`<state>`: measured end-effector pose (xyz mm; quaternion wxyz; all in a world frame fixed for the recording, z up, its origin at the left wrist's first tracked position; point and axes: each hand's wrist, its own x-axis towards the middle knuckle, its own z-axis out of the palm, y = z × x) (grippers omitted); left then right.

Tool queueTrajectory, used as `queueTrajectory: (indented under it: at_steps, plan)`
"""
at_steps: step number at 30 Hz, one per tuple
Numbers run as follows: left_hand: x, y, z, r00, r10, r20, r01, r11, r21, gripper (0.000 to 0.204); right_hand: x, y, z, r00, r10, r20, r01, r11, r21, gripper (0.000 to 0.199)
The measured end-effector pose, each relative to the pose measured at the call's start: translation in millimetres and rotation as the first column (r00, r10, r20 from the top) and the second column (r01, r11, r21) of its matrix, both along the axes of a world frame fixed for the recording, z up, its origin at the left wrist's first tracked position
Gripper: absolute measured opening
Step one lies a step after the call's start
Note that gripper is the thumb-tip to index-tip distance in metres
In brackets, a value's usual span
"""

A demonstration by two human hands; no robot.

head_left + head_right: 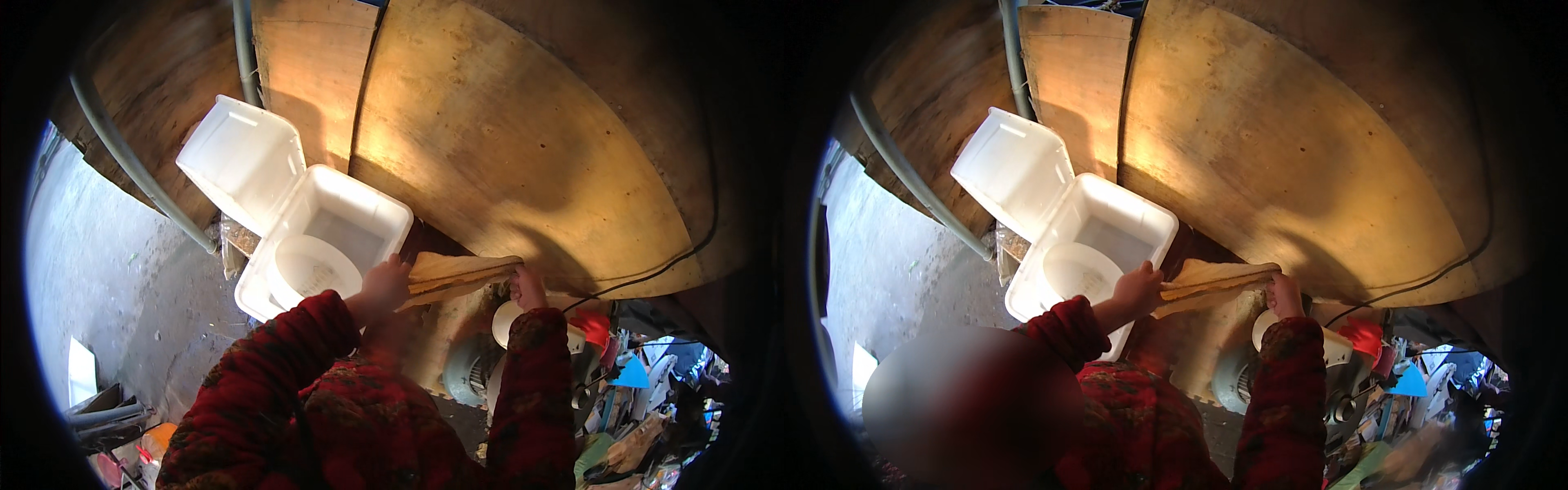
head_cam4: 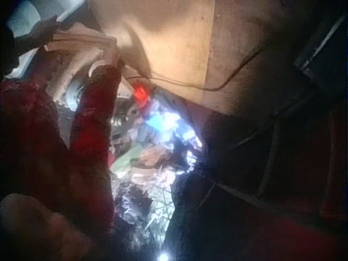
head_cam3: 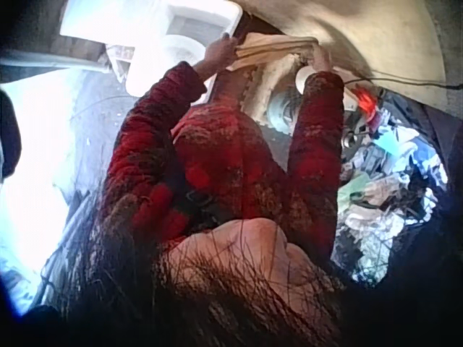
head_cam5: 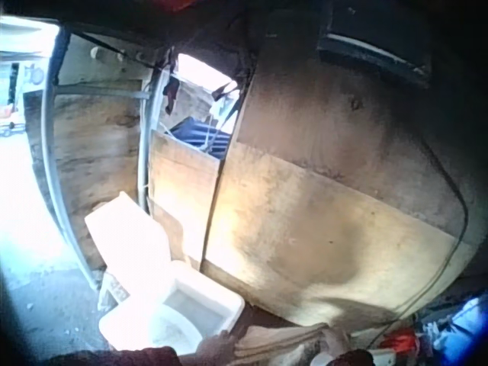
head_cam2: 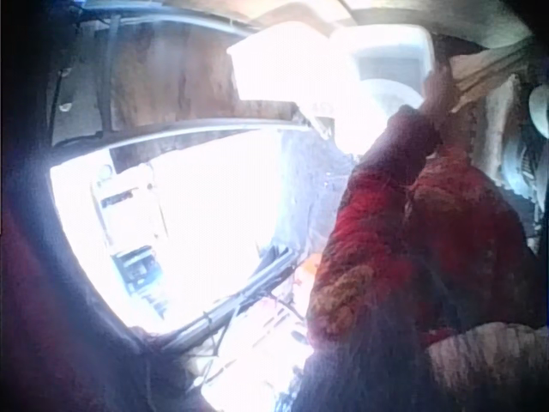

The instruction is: The person assembles a machine by placing a metal disc into a bucket, inserting a central hub, and attaching a brush-like component. They then handle white plastic containers, moving them around the workspace.

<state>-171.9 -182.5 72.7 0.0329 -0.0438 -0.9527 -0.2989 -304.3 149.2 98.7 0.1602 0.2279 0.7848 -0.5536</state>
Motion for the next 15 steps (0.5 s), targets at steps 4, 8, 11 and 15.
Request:
queueTrajectory:
  at_steps: [4, 8, 11, 15]
  plan:
    - [8.1, 18.2, -33.2, 0.981, 0.06, 0.187, -0.064, 0.998, 0.016, 0.027, 1.7, -7.4, -3.2, 0.993, -0.096, 0.074, 0.118, 0.896, -0.428, 0.018]
    - [-2.9, 37.2, -59.5, 0.891, 0.188, 0.414, -0.361, 0.845, 0.394, 0.024, 5.6, -12.2, -1.1, 0.993, 0.087, -0.073, -0.098, 0.982, -0.16, 0.031]
    - [-26.1, 63.4, -64.9, 0.83, 0.345, 0.439, -0.518, 0.181, 0.836, 0.019, -2.0, -2.8, -6.4, 0.94, 0.312, -0.137, -0.299, 0.948, 0.11, 0.041]
    - [-71.5, 94.9, -61.5, 0.795, 0.343, 0.501, -0.267, -0.543, 0.796, 0.015, -21.8, 27.5, -23.2, 0.86, 0.506, -0.065, -0.461, 0.826, 0.323, 0.045]
